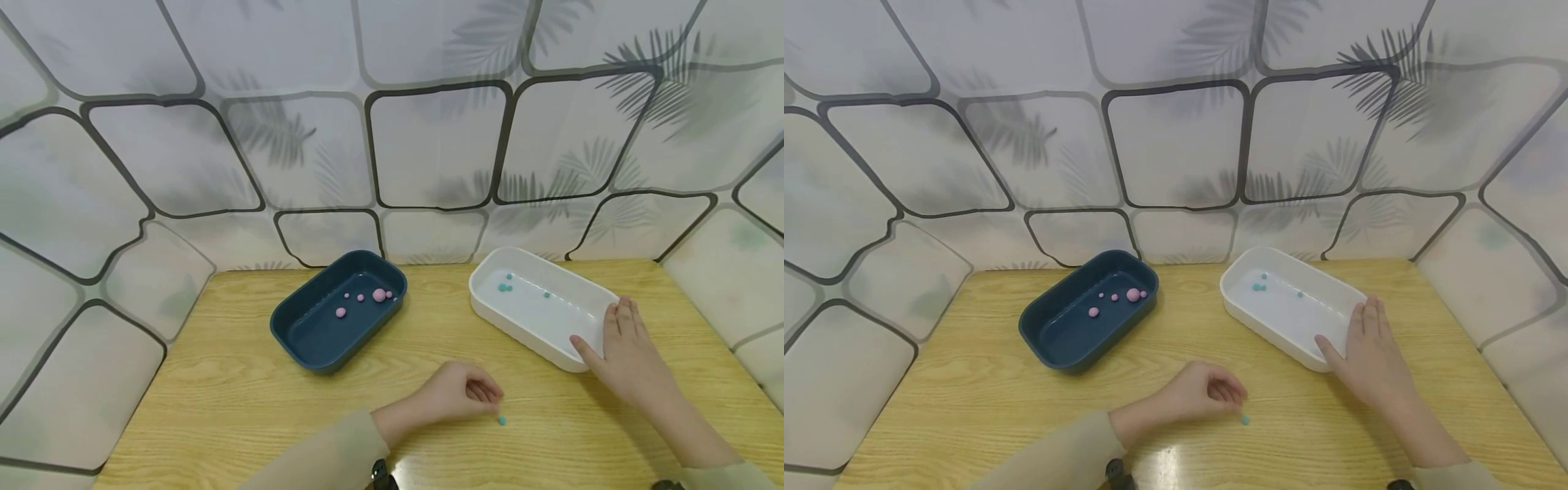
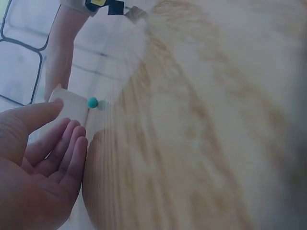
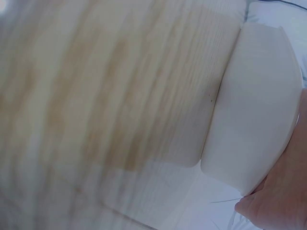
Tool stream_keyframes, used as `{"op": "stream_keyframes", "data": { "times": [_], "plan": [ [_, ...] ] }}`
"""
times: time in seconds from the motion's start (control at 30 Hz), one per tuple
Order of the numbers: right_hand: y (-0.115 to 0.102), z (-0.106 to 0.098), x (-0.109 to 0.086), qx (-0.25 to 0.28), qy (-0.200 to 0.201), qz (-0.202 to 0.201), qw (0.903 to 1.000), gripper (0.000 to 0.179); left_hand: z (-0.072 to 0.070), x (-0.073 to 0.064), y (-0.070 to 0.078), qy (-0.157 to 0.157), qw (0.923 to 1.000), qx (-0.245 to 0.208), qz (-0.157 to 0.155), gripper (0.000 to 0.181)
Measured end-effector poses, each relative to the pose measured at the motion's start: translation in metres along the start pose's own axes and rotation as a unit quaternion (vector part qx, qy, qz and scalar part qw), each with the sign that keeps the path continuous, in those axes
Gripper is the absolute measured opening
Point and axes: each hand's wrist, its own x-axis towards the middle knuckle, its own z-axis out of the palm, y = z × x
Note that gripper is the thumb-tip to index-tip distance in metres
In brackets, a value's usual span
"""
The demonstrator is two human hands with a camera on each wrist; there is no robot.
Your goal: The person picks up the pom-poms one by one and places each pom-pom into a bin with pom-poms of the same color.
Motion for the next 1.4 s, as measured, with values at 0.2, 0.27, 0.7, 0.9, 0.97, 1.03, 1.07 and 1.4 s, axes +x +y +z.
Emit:
{"op": "stream_keyframes", "data": {
  "times": [0.2, 0.27, 0.7, 0.9, 0.97, 1.03, 1.07, 1.4],
  "plan": [
    [0.0, 0.0, 0.0, 0.001, 0.004, -0.001, 1.0, 0.098, 0.001, -0.002, 0.002, -0.036, 0.9919, 0.113, 0.045, 0.016],
    [0.0, 0.001, 0.0, 0.001, 0.004, -0.001, 1.0, 0.098, 0.002, -0.002, 0.002, -0.042, 0.9838, 0.163, 0.062, 0.016],
    [-0.001, 0.0, -0.001, 0.001, 0.003, -0.002, 1.0, 0.098, 0.005, -0.001, 0.008, -0.059, 0.9299, 0.343, 0.119, 0.021],
    [0.001, 0.001, 0.0, 0.001, 0.007, -0.004, 1.0, 0.099, 0.007, 0.0, 0.008, -0.055, 0.9198, 0.366, 0.13, 0.02],
    [0.001, 0.002, 0.0, 0.001, 0.007, -0.003, 1.0, 0.099, 0.008, 0.0, 0.008, -0.053, 0.9188, 0.369, 0.131, 0.018],
    [0.001, 0.002, 0.0, 0.001, 0.007, -0.002, 1.0, 0.099, 0.008, 0.0, 0.008, -0.052, 0.9188, 0.369, 0.13, 0.017],
    [0.001, 0.001, 0.0, 0.001, 0.006, -0.002, 1.0, 0.099, 0.008, 0.0, 0.008, -0.053, 0.9192, 0.368, 0.129, 0.016],
    [0.0, 0.001, -0.001, 0.003, 0.008, -0.002, 1.0, 0.098, 0.011, 0.0, 0.013, -0.065, 0.9228, 0.364, 0.109, 0.008]
  ]
}}
